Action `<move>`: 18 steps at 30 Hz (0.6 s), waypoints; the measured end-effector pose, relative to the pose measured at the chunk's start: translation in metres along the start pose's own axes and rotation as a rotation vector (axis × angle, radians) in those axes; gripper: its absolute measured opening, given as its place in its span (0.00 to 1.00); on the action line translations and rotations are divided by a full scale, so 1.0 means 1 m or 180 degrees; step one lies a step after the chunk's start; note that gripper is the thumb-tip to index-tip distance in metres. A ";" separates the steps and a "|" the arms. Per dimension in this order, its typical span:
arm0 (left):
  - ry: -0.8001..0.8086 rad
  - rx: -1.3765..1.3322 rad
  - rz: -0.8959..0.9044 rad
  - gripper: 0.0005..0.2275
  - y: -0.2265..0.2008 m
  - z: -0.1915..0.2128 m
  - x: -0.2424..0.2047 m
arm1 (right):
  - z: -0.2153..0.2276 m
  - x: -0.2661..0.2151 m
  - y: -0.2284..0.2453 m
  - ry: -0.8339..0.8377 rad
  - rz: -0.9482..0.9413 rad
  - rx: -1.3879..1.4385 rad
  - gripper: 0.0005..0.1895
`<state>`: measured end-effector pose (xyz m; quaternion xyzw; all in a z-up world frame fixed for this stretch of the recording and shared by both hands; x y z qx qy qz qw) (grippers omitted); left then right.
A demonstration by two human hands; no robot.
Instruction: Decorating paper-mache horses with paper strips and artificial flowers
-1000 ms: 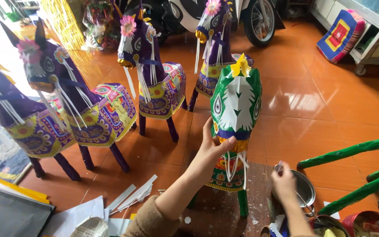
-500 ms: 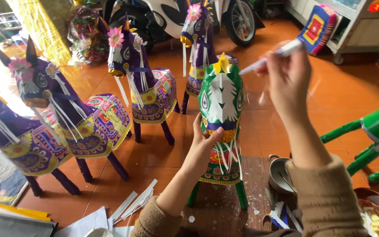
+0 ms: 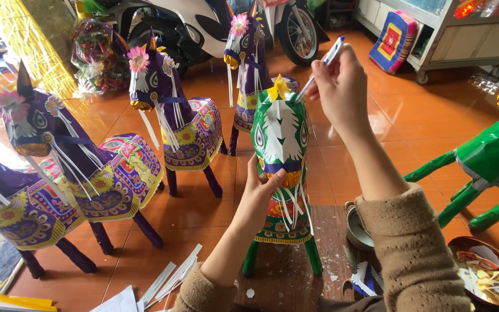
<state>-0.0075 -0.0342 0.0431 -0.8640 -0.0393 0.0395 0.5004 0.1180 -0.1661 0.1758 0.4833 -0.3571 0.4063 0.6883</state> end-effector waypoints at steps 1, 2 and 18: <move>0.0002 0.0001 0.0008 0.34 -0.003 -0.001 -0.002 | 0.000 0.000 0.001 -0.0002 -0.0007 -0.0004 0.07; -0.0031 0.0100 0.0029 0.34 -0.006 -0.001 -0.004 | -0.001 0.000 0.004 0.0111 0.0142 0.0008 0.06; 0.0060 0.0295 -0.0012 0.41 -0.002 0.003 -0.012 | 0.022 0.016 0.032 -0.0604 0.0538 0.0799 0.08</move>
Point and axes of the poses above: each hand's wrist, its own x-axis towards the middle knuckle, its own z-axis out of the back of the hand, y = z × x, the point moved 3 cm from there along x, towards the middle knuckle, and after that the axes turned 7 degrees about z, right-handed, at the moved point
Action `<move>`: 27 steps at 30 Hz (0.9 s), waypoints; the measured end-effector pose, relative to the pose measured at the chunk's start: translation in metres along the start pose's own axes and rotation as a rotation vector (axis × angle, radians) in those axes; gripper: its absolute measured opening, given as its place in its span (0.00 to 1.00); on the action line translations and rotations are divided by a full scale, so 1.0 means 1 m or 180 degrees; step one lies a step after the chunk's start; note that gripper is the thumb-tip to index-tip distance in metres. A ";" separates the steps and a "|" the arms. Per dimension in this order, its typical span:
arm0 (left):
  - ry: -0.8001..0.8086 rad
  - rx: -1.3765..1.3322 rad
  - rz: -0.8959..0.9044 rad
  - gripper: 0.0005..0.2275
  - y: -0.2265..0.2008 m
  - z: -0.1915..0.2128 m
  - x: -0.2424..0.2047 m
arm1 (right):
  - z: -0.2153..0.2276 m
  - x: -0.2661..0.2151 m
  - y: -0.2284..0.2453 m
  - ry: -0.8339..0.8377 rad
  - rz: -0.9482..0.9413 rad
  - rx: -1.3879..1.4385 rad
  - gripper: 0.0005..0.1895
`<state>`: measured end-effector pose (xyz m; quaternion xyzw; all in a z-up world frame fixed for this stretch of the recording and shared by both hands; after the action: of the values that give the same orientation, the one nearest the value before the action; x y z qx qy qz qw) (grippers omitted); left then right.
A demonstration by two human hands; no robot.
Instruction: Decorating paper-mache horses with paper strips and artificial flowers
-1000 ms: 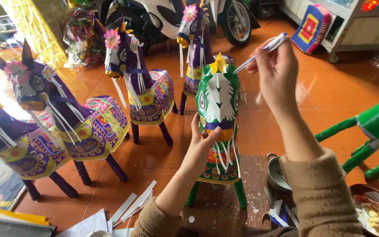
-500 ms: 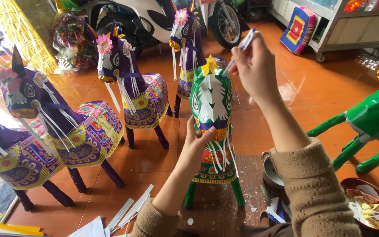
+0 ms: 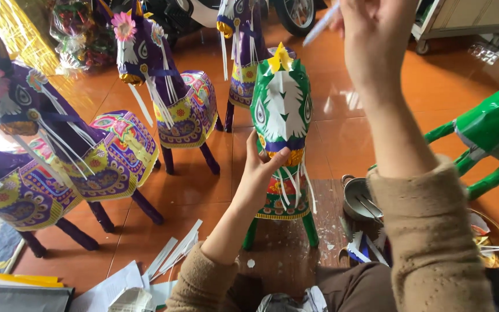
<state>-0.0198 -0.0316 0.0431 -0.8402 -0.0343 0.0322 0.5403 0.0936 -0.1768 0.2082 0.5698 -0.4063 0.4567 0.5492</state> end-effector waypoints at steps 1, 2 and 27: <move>-0.0006 0.0001 0.0002 0.41 0.000 0.001 0.000 | -0.008 0.003 0.013 0.0000 -0.0004 0.0005 0.08; -0.0103 0.0180 0.0090 0.44 0.001 0.001 0.002 | -0.019 0.007 0.028 0.0418 0.0337 -0.0261 0.05; -0.0235 0.0144 0.0057 0.46 -0.003 0.000 0.005 | -0.111 0.006 -0.010 0.2282 -0.0210 -0.2219 0.10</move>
<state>-0.0151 -0.0302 0.0454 -0.8263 -0.0460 0.0687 0.5571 0.0965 -0.0652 0.2088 0.1721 -0.3022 0.4433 0.8262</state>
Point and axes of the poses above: each hand's wrist, its own x-axis towards the middle knuckle, its own z-axis out of the back of the hand, y = z × x, the point moved 3 cm from there along x, towards the middle knuckle, and after that the axes turned 7 degrees about z, right-handed, at the moved point
